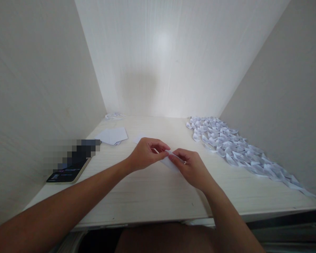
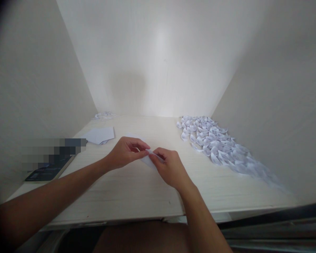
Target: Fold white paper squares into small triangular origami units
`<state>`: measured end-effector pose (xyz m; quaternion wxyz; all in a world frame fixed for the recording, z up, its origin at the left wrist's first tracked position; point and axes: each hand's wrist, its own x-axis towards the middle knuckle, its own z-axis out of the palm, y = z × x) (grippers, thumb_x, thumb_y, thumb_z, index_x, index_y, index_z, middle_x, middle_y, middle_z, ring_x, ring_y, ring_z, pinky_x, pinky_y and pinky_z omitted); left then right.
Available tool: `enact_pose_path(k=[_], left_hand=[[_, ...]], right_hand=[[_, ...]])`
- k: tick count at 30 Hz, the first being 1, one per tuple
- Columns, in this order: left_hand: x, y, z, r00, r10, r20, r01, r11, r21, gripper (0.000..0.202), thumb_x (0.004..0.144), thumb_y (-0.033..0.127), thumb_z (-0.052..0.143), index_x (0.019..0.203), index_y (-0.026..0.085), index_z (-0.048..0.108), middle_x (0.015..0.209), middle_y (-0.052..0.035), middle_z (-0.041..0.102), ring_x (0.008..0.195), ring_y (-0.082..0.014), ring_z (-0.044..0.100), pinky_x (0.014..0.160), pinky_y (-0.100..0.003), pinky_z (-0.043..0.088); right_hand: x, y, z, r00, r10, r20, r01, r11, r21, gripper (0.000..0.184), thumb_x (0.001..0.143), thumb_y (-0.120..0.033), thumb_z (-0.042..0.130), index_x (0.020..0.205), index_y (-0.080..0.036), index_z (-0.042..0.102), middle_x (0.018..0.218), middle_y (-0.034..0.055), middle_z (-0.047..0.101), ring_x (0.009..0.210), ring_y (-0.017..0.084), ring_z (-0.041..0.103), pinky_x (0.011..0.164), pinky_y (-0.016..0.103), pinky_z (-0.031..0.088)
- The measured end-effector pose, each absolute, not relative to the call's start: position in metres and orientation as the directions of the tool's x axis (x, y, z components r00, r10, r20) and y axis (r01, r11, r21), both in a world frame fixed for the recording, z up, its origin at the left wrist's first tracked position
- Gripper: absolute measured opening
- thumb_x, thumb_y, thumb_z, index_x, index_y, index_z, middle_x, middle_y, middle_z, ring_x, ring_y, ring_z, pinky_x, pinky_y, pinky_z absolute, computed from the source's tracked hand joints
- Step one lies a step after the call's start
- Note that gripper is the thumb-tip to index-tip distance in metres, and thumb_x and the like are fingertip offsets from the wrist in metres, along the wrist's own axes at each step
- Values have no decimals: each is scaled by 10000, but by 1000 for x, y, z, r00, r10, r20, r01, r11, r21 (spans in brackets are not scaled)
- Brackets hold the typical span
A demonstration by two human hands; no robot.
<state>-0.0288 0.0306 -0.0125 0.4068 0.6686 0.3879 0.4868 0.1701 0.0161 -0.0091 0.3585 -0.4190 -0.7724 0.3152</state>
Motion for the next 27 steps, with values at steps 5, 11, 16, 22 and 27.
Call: enact_pose_path(k=[5, 11, 16, 22, 27], left_hand=[[-26, 31, -12, 208, 925, 318, 64, -337, 939, 112, 742, 274, 809, 801, 179, 804, 763, -67, 770, 677, -167, 695, 627, -260, 547], [-27, 29, -11, 235, 909, 344, 99, -375, 922, 110, 761, 252, 792, 841, 176, 789, 788, -61, 769, 708, -162, 698, 651, -261, 552], [-21, 27, -11, 149, 943, 297, -35, -295, 955, 367, 717, 265, 838, 1059, 173, 740, 799, -44, 769, 730, -174, 711, 678, -279, 566], [-14, 25, -7, 54, 979, 198, -156, -187, 970, 510, 629, 307, 915, 1072, 152, 716, 775, -47, 779, 720, -182, 720, 722, -299, 549], [-13, 25, -10, 105, 988, 113, -300, -77, 951, 512, 628, 286, 922, 1064, 128, 706, 805, -66, 788, 726, -176, 717, 770, -334, 564]], right_hand=[[169, 17, -11, -359, 883, 302, 428, 444, -788, 266, 922, -337, 601, 719, -193, 696, 631, -13, 626, 598, 139, 504, 553, 259, 345], [166, 17, -12, -382, 891, 247, 401, 400, -824, 318, 936, -395, 580, 722, -184, 686, 623, -15, 594, 587, 133, 478, 538, 258, 332], [164, 18, -13, -330, 903, 273, 326, 381, -865, 336, 916, -436, 602, 712, -185, 695, 630, -9, 600, 600, 139, 494, 556, 261, 361], [162, 17, -14, -254, 924, 288, 267, 353, -897, 338, 883, -468, 639, 715, -186, 716, 630, 2, 614, 595, 144, 503, 551, 263, 374], [161, 19, -15, -167, 935, 314, 218, 346, -913, 338, 865, -487, 651, 718, -188, 709, 653, 13, 642, 602, 151, 518, 549, 267, 383]])
